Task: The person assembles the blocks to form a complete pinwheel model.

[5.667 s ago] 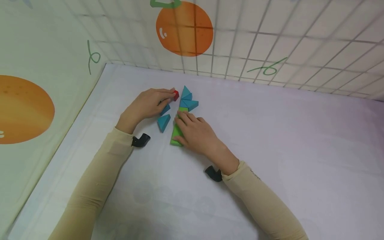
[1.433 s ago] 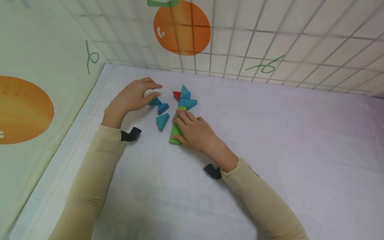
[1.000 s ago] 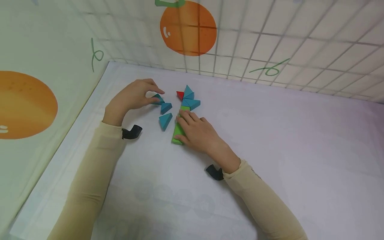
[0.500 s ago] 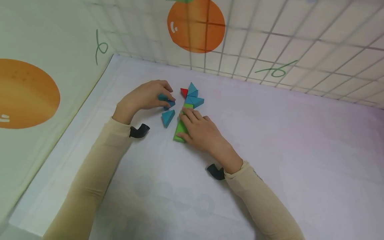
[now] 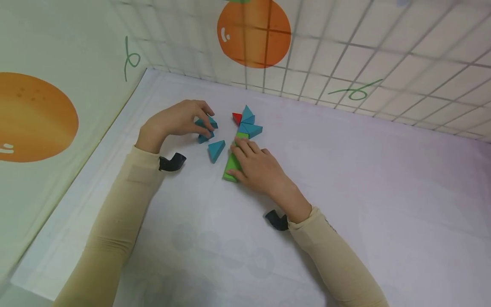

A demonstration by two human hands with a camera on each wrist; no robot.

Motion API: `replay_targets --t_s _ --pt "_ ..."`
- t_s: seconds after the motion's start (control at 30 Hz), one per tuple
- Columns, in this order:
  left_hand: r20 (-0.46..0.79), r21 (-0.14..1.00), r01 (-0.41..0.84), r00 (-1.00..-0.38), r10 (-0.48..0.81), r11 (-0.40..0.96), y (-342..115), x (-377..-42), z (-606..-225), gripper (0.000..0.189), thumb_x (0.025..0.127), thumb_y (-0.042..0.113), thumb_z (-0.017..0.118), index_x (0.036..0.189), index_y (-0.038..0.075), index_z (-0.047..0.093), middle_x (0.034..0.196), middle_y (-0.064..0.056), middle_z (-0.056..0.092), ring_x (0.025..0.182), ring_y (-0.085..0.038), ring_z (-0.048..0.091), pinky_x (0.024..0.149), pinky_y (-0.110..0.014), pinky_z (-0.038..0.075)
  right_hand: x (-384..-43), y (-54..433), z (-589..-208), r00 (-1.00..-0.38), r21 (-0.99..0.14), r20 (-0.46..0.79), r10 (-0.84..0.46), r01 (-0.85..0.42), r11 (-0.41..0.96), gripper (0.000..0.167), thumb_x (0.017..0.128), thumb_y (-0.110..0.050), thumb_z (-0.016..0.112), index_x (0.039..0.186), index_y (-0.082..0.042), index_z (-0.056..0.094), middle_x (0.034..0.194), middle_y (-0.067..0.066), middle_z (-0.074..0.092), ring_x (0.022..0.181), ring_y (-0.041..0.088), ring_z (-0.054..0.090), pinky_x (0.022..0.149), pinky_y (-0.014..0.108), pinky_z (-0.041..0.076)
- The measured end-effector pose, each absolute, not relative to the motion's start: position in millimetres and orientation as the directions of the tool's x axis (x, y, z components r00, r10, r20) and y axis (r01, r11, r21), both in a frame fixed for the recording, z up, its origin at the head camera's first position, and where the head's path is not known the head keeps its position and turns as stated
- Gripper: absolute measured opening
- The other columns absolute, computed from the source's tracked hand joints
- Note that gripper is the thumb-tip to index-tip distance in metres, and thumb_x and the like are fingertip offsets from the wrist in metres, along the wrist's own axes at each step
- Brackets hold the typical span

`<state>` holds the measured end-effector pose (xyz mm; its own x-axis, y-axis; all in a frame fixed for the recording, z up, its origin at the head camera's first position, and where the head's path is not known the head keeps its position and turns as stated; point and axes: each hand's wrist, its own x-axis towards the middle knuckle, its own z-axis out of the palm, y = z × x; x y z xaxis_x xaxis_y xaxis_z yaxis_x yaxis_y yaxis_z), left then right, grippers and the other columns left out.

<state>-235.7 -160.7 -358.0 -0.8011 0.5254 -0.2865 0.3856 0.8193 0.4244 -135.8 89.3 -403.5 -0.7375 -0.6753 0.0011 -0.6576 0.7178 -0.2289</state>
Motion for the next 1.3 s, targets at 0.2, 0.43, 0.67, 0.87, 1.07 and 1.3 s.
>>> replay_targets --t_s 0.2,0.43,0.67,0.87,1.07,1.3 --pt "-0.22 0.361 0.382 -0.852 0.476 0.851 -169 -239 -359 0.028 0.092 0.013 0.068 0.12 0.01 0.071 0.124 -0.008 0.062 0.116 -0.027 0.057 0.101 -0.042 0.046 -136 90 -403 -0.739 -0.233 0.004 -0.674 -0.656 0.718 0.067 0.098 -0.047 0.054 0.148 -0.005 0.04 0.156 0.01 0.032 0.142 0.028 0.034 0.099 0.052 0.047" --pt "-0.229 0.37 0.331 -0.873 0.431 0.868 -176 -241 -361 0.027 0.092 0.013 0.068 0.119 0.009 0.071 0.12 -0.009 0.066 0.109 -0.026 0.057 0.097 -0.041 0.047 -136 90 -404 -0.736 -0.23 0.011 -0.677 -0.66 0.715 0.067 0.098 -0.047 0.054 0.147 -0.005 0.04 0.156 0.01 0.032 0.142 0.028 0.034 0.099 0.052 0.047" --pt "-0.2 0.38 0.33 -0.883 0.425 0.864 -173 -242 -363 0.023 0.093 0.009 0.065 0.114 0.009 0.074 0.123 -0.009 0.068 0.113 -0.024 0.06 0.093 -0.038 0.049 -136 90 -405 -0.737 -0.228 0.01 -0.676 -0.659 0.716 0.066 0.098 -0.047 0.054 0.147 -0.006 0.04 0.157 0.009 0.032 0.143 0.028 0.033 0.098 0.051 0.047" --pt "-0.201 0.355 0.348 -0.878 0.435 0.867 -169 -244 -363 0.022 0.093 0.009 0.066 0.114 0.008 0.074 0.121 -0.009 0.069 0.113 -0.026 0.061 0.093 -0.039 0.049 -136 91 -406 -0.736 -0.225 0.019 -0.677 -0.663 0.714 0.066 0.098 -0.047 0.055 0.146 -0.005 0.041 0.156 0.01 0.033 0.141 0.028 0.035 0.098 0.051 0.048" --pt "-0.179 0.333 0.387 -0.869 0.461 0.86 -162 -244 -367 0.021 0.093 0.011 0.067 0.112 0.008 0.075 0.116 -0.009 0.071 0.11 -0.025 0.063 0.092 -0.039 0.051 -136 90 -406 -0.736 -0.225 0.022 -0.677 -0.664 0.713 0.065 0.098 -0.047 0.055 0.146 -0.006 0.042 0.155 0.01 0.034 0.141 0.028 0.035 0.097 0.051 0.048" --pt "-0.141 0.317 0.436 -0.856 0.497 0.842 -155 -242 -370 0.021 0.093 0.009 0.067 0.111 0.008 0.075 0.109 -0.009 0.071 0.101 -0.024 0.064 0.085 -0.036 0.053 -136 90 -405 -0.736 -0.225 0.017 -0.677 -0.663 0.714 0.066 0.098 -0.047 0.055 0.147 -0.006 0.04 0.156 0.01 0.033 0.141 0.028 0.035 0.096 0.052 0.048"
